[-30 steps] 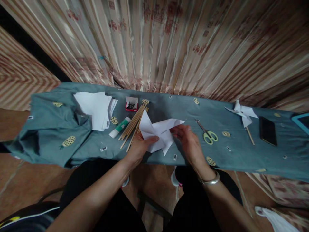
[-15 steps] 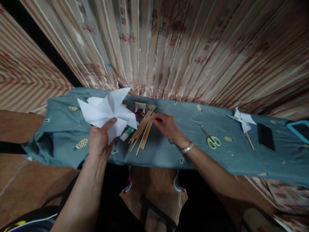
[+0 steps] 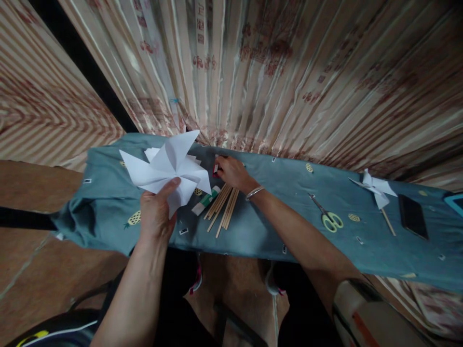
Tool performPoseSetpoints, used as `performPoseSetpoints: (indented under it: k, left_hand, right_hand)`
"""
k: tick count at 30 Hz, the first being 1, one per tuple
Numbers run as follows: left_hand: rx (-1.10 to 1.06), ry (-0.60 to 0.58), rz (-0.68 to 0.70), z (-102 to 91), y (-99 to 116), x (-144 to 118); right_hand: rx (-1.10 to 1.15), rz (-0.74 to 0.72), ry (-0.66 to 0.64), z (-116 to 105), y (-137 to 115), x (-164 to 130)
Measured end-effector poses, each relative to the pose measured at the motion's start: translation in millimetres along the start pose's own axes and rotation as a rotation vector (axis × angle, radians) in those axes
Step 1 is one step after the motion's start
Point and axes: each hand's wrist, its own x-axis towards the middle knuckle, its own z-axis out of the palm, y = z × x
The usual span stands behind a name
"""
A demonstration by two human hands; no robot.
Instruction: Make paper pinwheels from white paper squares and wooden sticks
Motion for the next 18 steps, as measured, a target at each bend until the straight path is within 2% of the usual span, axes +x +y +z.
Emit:
performPoseSetpoints:
  k: [18]
  left_hand:
    - [-0.014, 0.001, -0.033, -0.6, -3.6, -1.4]
  right_hand:
    - [-0.019, -0.061, -0.051, -8.1, 1.2, 0.9]
